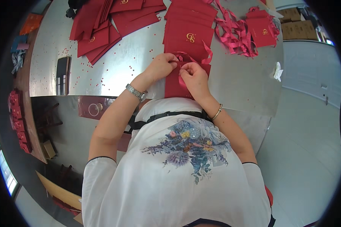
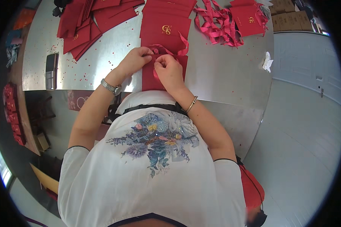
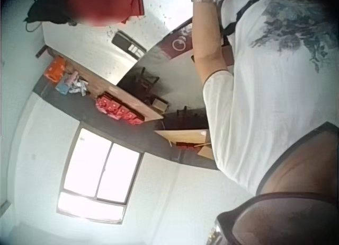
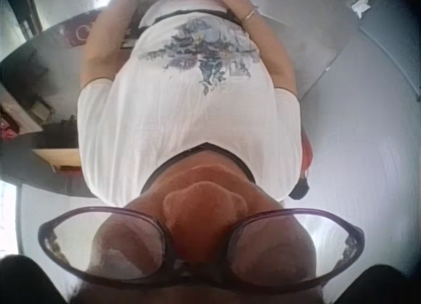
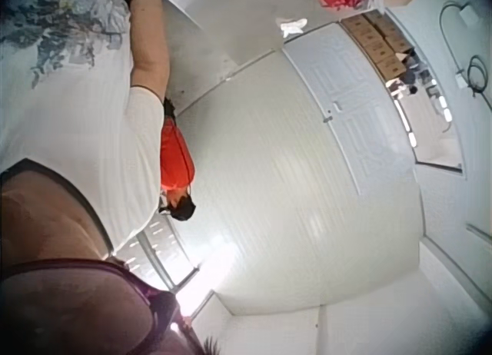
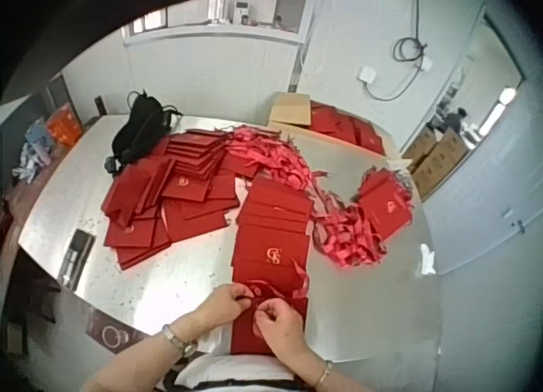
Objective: Threading pink ribbons through red envelopes at a workstation.
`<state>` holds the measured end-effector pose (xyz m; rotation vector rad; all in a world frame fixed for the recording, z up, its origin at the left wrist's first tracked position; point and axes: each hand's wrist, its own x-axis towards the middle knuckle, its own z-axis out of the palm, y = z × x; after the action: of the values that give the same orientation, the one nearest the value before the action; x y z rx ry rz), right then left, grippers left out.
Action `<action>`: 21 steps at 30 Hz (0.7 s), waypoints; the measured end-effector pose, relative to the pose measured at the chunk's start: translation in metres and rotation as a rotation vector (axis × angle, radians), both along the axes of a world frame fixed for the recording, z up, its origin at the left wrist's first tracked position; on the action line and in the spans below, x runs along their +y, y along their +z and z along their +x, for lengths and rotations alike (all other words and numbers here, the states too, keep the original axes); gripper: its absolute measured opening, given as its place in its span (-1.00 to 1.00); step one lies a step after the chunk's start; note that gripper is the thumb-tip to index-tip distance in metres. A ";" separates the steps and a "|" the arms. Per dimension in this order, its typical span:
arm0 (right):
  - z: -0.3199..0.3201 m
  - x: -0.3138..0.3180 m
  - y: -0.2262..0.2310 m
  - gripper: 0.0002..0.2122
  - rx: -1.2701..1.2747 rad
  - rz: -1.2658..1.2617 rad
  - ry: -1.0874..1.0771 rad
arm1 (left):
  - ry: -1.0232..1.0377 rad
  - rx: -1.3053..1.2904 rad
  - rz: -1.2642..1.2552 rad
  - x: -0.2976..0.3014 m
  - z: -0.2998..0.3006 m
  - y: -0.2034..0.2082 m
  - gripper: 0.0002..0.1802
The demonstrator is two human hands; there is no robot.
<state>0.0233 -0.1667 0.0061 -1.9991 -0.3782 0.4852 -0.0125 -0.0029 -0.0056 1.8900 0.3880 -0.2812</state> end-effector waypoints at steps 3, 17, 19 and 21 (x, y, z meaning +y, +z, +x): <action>0.000 0.001 -0.003 -0.87 -0.029 0.024 -0.032 | 0.059 -0.014 -0.059 -0.003 -0.003 -0.001 -0.77; 0.017 0.006 -0.015 -0.87 0.106 -0.054 -0.006 | 0.078 -0.301 0.090 -0.014 -0.016 -0.005 -0.82; 0.017 0.009 -0.004 -0.86 -0.008 -0.153 0.042 | 0.086 -0.368 0.127 -0.016 -0.018 -0.005 -0.81; 0.019 0.017 0.015 -0.85 -0.123 -0.252 0.091 | 0.102 -0.456 0.190 -0.017 -0.019 -0.003 -0.80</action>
<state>0.0425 -0.1496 0.0210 -2.2702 -0.5061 0.4875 -0.0314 -0.0200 -0.0082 2.0411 0.2034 0.2626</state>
